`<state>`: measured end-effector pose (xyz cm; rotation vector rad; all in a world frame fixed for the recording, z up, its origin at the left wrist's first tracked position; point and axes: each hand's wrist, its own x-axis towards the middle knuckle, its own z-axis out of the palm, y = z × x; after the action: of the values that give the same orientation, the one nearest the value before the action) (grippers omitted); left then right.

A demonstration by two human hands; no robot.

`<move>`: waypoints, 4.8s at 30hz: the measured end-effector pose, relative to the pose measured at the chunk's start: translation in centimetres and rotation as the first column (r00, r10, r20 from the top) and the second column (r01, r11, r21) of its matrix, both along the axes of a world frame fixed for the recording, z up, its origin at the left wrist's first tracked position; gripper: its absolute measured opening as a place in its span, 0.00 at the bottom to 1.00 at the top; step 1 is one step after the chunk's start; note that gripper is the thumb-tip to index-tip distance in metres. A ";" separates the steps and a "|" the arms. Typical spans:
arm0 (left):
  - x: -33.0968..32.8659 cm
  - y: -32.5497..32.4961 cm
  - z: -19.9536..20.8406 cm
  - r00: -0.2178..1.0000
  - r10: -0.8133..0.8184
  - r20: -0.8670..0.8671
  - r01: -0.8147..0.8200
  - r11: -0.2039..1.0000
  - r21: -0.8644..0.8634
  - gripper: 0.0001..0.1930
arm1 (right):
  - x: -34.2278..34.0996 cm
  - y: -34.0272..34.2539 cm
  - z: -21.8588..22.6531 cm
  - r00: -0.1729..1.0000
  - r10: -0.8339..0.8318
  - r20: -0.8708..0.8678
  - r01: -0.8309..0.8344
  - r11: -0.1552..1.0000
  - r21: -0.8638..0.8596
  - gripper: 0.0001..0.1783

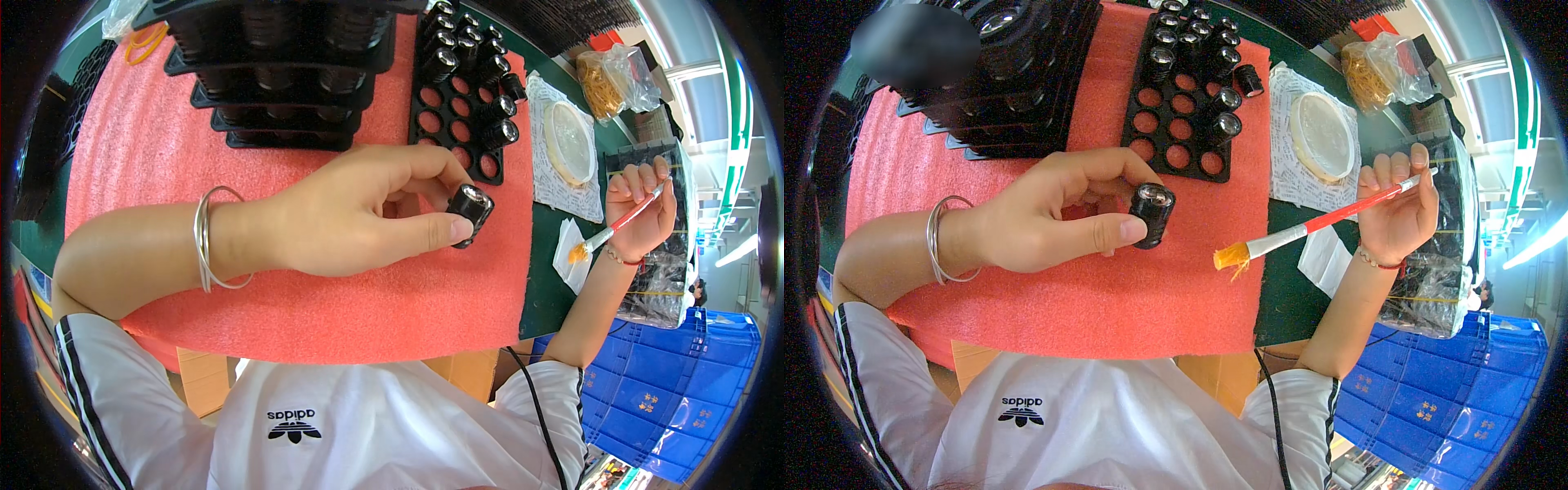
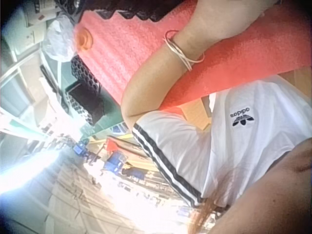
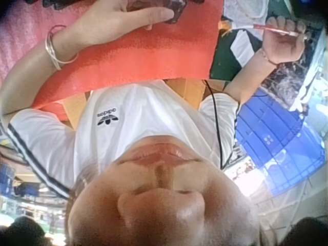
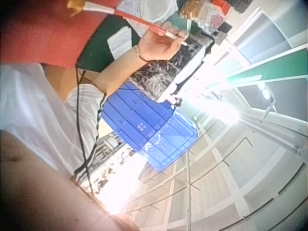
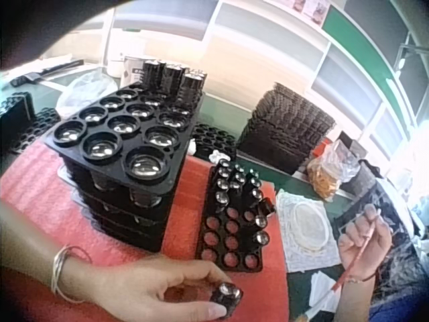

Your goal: Apply adhesive or sealant to cylindrical light components using a brush and organize them into a tray.

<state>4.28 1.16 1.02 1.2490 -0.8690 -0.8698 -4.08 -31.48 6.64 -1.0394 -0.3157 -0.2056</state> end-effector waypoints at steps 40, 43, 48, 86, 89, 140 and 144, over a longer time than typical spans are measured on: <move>-0.1 0.1 0.4 0.984 -0.044 0.172 0.031 0.996 0.081 0.11 | 0.0 0.9 -0.4 0.993 -0.117 -0.035 0.112 0.987 -0.111 0.08; -0.1 0.1 0.4 0.985 -0.047 0.169 0.033 0.996 0.084 0.12 | 0.1 0.7 -0.4 0.995 -0.094 -0.027 0.092 0.992 -0.081 0.08; -0.1 0.1 0.5 0.985 -0.046 0.168 0.032 0.996 0.087 0.12 | 0.1 0.8 -0.2 0.998 -0.053 -0.018 0.052 0.998 -0.044 0.07; -0.2 0.1 0.2 0.972 -0.047 0.229 0.035 0.998 0.059 0.11 | 0.2 0.7 -0.4 0.998 -0.034 -0.049 0.034 0.999 -0.008 0.07; -0.2 0.0 0.2 0.976 -0.047 0.212 0.036 0.998 0.057 0.11 | 0.3 0.7 -0.3 0.999 -0.008 -0.043 0.008 1.000 0.006 0.07; -0.3 -0.3 1.4 0.993 0.055 -0.105 -0.045 0.994 0.095 0.12 | -0.8 0.9 0.5 0.218 -0.659 0.720 0.896 -0.157 -0.415 0.19; -0.3 -0.2 1.5 0.985 0.089 -0.150 -0.077 0.993 0.087 0.13 | -0.6 0.1 0.6 0.219 -0.782 0.584 0.931 -0.011 -0.365 0.19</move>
<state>4.01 1.00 2.49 1.2615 -0.6594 -0.9291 -4.65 -31.41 7.28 -1.8940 0.1976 -1.5366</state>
